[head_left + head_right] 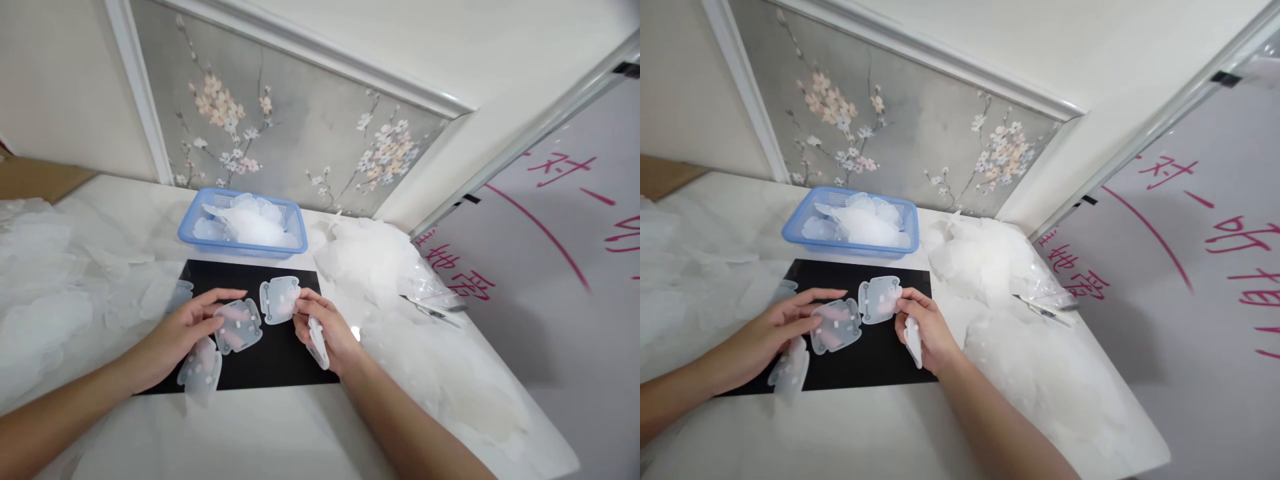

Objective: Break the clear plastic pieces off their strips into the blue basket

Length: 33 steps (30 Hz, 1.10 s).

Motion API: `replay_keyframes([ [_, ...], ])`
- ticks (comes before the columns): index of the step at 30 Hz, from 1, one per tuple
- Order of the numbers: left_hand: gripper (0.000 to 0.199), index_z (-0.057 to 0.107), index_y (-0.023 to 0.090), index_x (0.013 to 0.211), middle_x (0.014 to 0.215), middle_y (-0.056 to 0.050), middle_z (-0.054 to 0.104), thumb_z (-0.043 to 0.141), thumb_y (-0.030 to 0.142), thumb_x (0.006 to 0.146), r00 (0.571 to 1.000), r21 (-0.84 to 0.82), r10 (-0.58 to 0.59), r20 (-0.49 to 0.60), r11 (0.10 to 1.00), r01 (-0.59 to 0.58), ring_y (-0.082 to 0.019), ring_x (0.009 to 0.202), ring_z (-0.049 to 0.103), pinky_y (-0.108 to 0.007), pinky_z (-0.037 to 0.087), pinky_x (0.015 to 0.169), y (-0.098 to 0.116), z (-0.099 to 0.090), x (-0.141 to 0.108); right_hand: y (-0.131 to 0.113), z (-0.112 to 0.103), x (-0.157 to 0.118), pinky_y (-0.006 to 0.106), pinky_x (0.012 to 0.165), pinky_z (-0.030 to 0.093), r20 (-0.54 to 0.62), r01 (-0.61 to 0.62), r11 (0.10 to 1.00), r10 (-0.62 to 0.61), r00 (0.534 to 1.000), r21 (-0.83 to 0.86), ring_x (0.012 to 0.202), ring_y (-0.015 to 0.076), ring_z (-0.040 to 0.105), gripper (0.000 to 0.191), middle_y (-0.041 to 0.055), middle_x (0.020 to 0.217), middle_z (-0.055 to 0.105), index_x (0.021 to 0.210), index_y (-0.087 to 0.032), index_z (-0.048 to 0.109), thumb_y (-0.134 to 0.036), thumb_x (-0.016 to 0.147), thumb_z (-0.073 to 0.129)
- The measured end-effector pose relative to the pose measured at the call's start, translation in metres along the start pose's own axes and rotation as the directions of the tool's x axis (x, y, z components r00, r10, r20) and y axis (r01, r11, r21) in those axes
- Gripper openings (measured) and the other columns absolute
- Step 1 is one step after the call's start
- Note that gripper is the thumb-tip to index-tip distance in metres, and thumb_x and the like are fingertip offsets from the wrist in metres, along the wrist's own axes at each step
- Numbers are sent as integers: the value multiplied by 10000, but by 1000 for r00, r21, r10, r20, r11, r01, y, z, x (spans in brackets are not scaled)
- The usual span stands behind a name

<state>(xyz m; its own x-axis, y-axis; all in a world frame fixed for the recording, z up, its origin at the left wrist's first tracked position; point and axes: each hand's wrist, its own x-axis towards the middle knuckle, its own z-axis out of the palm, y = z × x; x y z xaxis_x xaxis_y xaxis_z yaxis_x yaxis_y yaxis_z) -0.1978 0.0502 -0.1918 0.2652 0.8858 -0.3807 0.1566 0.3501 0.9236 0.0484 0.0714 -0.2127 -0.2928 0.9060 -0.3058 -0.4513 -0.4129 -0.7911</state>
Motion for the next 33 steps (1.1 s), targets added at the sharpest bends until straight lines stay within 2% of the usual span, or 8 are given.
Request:
replay_keyframes([
  [4,483,683,225,1207,930,-67,791,631,539,843,998,132,-49,43,990,43,-75,405,477,-214,323,404,1,7,1,8,6,-3,151,338,264,33,-6,999,8,999,-44,343,45,400,305,-86,474,507,805,-194,586,-364,707,820],
  [7,428,692,196,1101,769,-33,763,626,537,851,997,240,-22,67,971,5,-90,419,502,-214,339,432,0,13,0,19,12,-5,161,328,291,67,18,994,-11,998,-112,322,69,424,336,-92,454,521,860,-214,566,-433,748,795],
  [13,362,628,187,881,621,38,599,511,529,885,999,324,51,17,945,-53,-79,393,387,-213,284,389,2,19,-4,20,17,-8,172,350,321,101,153,935,-127,987,-320,387,41,455,358,-39,763,660,931,-217,606,-450,747,805],
  [16,339,597,192,811,581,63,482,499,510,877,997,367,75,23,927,-78,-88,423,368,-213,278,399,3,19,-4,16,16,-9,174,378,316,117,168,897,-130,984,-410,429,50,415,316,-29,663,628,848,-194,634,-473,784,767],
  [21,286,549,198,699,602,42,505,477,393,895,980,410,188,67,890,-199,-115,543,418,-225,287,490,3,18,-4,15,14,-10,202,383,329,113,145,882,-105,988,-449,407,71,403,361,-56,545,534,828,-202,645,-551,800,734],
  [24,299,502,204,648,566,51,486,515,390,881,980,405,189,61,893,-198,-106,507,406,-226,261,471,1,17,-3,15,14,-10,206,412,338,136,156,874,-104,985,-459,441,74,431,372,-27,600,594,834,-196,678,-559,789,744],
  [29,319,598,215,756,550,41,593,558,512,866,996,280,80,38,956,-88,-96,404,413,-216,206,383,1,15,-1,15,9,-7,204,395,289,78,159,909,-140,987,-385,425,67,395,367,-5,647,650,847,-192,683,-548,791,751],
  [33,275,657,231,998,735,3,713,617,440,825,998,205,55,-11,977,-51,-122,485,554,-201,211,366,2,12,1,13,4,-6,192,387,292,46,154,935,-147,988,-320,413,58,380,348,-20,625,639,829,-194,667,-526,787,767],
])
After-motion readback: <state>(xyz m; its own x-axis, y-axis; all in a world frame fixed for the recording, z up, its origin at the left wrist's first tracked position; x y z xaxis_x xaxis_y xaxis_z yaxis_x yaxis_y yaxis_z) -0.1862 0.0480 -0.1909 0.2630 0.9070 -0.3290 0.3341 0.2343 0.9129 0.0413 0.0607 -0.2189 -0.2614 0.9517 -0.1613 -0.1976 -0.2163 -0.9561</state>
